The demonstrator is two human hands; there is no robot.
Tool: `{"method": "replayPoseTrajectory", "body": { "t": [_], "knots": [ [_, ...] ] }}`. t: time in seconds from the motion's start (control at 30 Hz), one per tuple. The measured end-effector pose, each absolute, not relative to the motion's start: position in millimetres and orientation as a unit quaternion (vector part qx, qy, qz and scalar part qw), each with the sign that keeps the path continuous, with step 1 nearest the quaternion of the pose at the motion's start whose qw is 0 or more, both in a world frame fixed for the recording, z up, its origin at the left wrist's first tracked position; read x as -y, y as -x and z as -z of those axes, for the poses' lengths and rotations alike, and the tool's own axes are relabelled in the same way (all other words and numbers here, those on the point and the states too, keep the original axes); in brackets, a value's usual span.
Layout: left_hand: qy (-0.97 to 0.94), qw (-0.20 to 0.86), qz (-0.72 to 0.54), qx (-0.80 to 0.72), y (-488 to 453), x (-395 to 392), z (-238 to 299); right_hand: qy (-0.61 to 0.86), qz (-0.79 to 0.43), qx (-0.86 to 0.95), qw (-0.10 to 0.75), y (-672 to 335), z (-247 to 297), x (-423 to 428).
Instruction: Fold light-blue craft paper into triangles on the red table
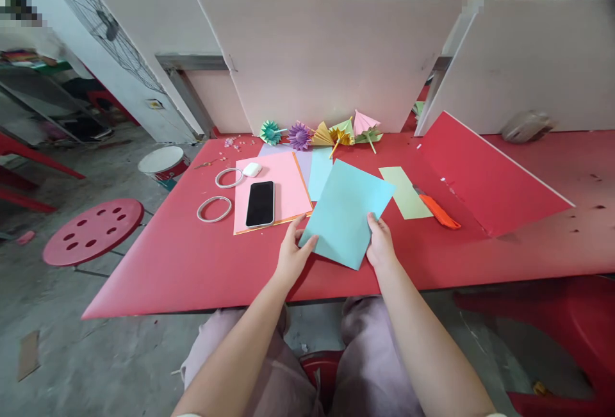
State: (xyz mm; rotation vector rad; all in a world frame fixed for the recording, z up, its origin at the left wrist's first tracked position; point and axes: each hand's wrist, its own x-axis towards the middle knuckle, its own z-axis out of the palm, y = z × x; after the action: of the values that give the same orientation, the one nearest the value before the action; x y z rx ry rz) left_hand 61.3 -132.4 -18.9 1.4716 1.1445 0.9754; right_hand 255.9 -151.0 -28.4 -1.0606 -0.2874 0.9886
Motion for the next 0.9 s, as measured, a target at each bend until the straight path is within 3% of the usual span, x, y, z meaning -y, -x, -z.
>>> {"method": "replayPoseTrajectory", "body": {
  "t": [0.13, 0.47, 0.7, 0.9],
  "knots": [
    [-0.537, 0.577, -0.43, -0.44, -60, 120, 18, 0.473, -0.442, 0.152, 0.747, -253, 28, 157],
    [-0.5, 0.479, -0.516, -0.504, -41, 104, -4, 0.63, -0.418, 0.29, 0.587, -244, 28, 161],
    [-0.479, 0.562, -0.509, -0.442, -49, 113, 8, 0.582, -0.494, 0.225, 0.606, -241, 21, 161],
    [-0.497, 0.494, -0.534, -0.473, -39, 111, 7, 0.58, -0.487, 0.274, 0.593, -239, 21, 165]
  ]
}}
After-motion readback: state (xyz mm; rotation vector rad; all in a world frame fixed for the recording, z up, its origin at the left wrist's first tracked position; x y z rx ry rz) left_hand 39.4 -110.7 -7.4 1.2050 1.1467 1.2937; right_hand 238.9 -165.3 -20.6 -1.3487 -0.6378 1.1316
